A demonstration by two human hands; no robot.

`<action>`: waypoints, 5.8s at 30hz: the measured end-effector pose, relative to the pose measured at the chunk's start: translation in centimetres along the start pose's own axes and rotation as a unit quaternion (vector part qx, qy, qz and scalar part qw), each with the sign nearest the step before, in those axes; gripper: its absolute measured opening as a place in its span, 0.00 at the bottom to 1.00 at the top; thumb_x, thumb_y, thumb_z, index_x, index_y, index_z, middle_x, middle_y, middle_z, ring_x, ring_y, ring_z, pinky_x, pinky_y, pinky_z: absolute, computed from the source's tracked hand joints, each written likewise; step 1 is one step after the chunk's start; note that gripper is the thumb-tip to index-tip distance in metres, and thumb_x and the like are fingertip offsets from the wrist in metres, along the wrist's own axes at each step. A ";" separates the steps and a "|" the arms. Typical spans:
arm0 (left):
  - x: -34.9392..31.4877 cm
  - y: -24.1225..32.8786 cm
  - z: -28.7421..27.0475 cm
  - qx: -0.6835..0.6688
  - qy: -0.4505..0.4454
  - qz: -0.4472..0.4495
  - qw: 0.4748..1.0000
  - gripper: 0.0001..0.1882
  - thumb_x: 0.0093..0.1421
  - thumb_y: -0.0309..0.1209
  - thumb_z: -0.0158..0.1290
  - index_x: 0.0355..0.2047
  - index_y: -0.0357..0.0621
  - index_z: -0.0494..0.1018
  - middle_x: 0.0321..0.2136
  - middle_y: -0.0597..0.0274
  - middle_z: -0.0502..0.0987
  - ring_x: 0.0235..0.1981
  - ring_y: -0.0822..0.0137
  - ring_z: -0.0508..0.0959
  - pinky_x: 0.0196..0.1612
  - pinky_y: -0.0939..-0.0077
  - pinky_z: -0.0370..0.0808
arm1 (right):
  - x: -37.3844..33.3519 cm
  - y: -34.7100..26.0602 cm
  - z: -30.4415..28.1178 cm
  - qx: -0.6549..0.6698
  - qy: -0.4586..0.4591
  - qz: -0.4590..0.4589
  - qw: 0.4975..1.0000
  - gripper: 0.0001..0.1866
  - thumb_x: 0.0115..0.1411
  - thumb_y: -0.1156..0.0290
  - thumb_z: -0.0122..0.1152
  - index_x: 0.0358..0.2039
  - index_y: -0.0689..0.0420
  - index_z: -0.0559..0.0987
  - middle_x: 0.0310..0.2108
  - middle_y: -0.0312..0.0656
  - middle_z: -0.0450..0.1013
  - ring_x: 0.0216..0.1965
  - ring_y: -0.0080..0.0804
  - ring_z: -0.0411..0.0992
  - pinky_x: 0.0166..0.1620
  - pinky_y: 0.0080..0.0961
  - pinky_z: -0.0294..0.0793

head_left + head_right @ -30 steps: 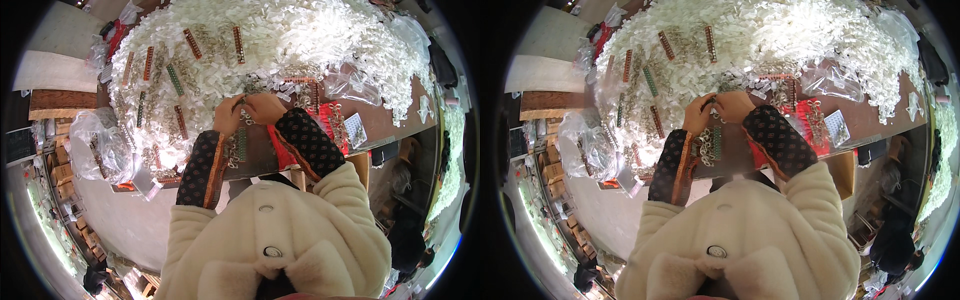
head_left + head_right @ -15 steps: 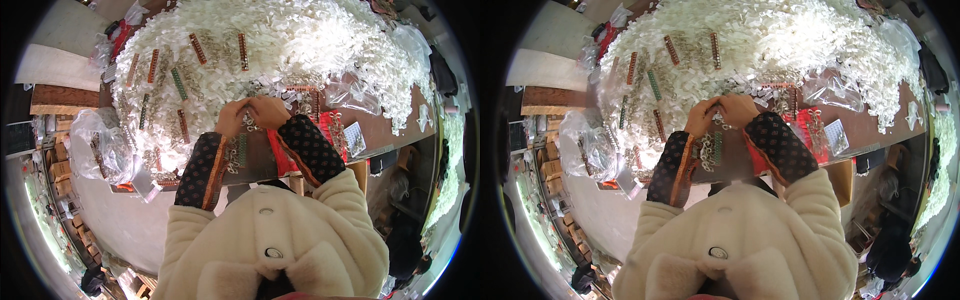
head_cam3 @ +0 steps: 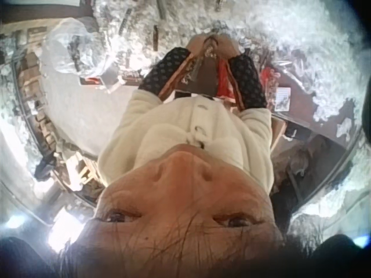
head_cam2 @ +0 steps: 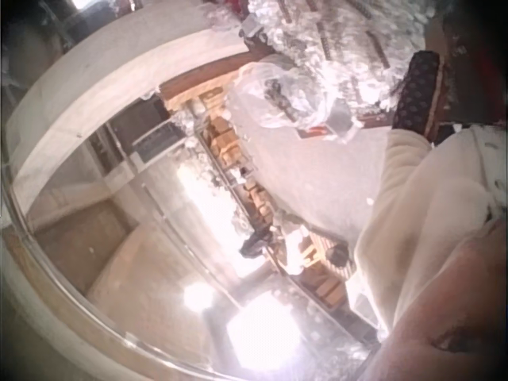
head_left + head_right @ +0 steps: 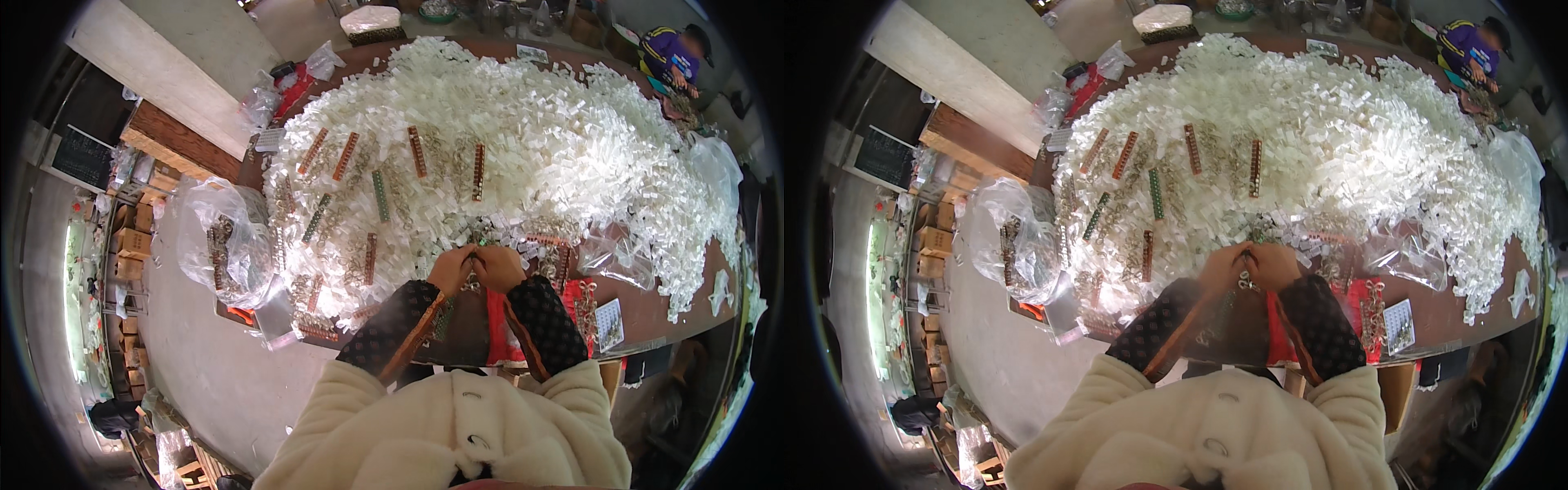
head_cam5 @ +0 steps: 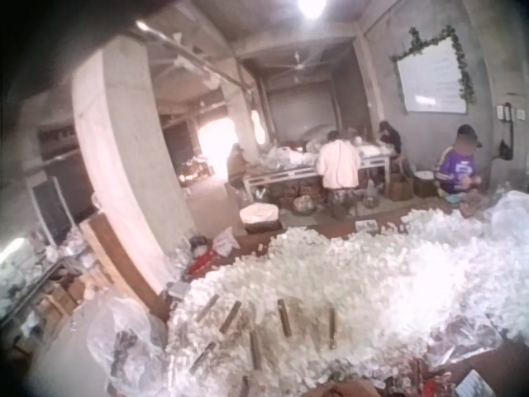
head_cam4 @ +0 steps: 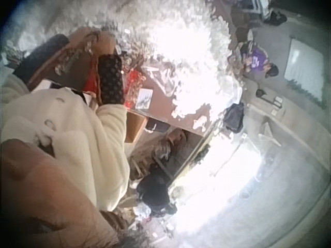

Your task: The person repeatedly picks small metallic and plastic components from a table, links them together by hand, and places the assembled pieces into a plastic bag. The person also uses scissors to cut a small piece of material during the process.

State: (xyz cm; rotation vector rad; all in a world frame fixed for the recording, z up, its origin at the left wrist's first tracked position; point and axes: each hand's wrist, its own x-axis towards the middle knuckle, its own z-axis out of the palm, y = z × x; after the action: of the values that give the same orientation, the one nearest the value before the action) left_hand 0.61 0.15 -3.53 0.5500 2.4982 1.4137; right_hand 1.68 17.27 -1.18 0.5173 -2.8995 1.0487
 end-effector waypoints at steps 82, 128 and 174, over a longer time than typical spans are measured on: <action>3.2 -5.6 -2.2 -0.237 -0.103 -0.136 0.956 0.21 0.62 0.37 0.53 0.49 0.32 0.71 0.43 0.50 0.78 0.36 0.64 0.79 0.38 0.75 0.76 | -0.5 2.6 3.9 0.028 -0.078 0.116 0.990 0.15 0.45 0.66 0.65 0.35 0.55 0.81 0.32 0.49 0.78 0.35 0.48 0.77 0.36 0.44 0.77; -0.3 0.4 -2.6 -0.096 -0.073 -0.122 0.985 0.06 0.59 0.27 0.53 0.28 0.37 0.72 0.19 0.70 0.75 0.20 0.82 0.71 0.23 0.84 0.68 | -1.2 -0.9 0.4 0.068 0.048 -0.018 0.996 0.08 0.54 0.65 0.55 0.24 0.55 0.73 0.24 0.40 0.71 0.26 0.46 0.73 0.27 0.40 0.70; -10.0 -4.0 -5.1 0.024 0.101 -0.204 0.973 0.14 0.57 0.32 0.59 0.40 0.37 0.75 0.24 0.63 0.76 0.23 0.76 0.74 0.28 0.79 0.72 | -10.5 -5.6 4.5 0.295 -0.013 0.231 0.927 0.16 0.54 0.66 0.67 0.35 0.59 0.70 0.26 0.44 0.74 0.27 0.37 0.74 0.33 0.30 0.73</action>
State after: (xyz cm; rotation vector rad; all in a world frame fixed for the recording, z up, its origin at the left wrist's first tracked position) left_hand 6.95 -9.84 -4.27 -0.1090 2.6033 1.3041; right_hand 13.81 13.63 -2.52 -0.1882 -2.7448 2.0049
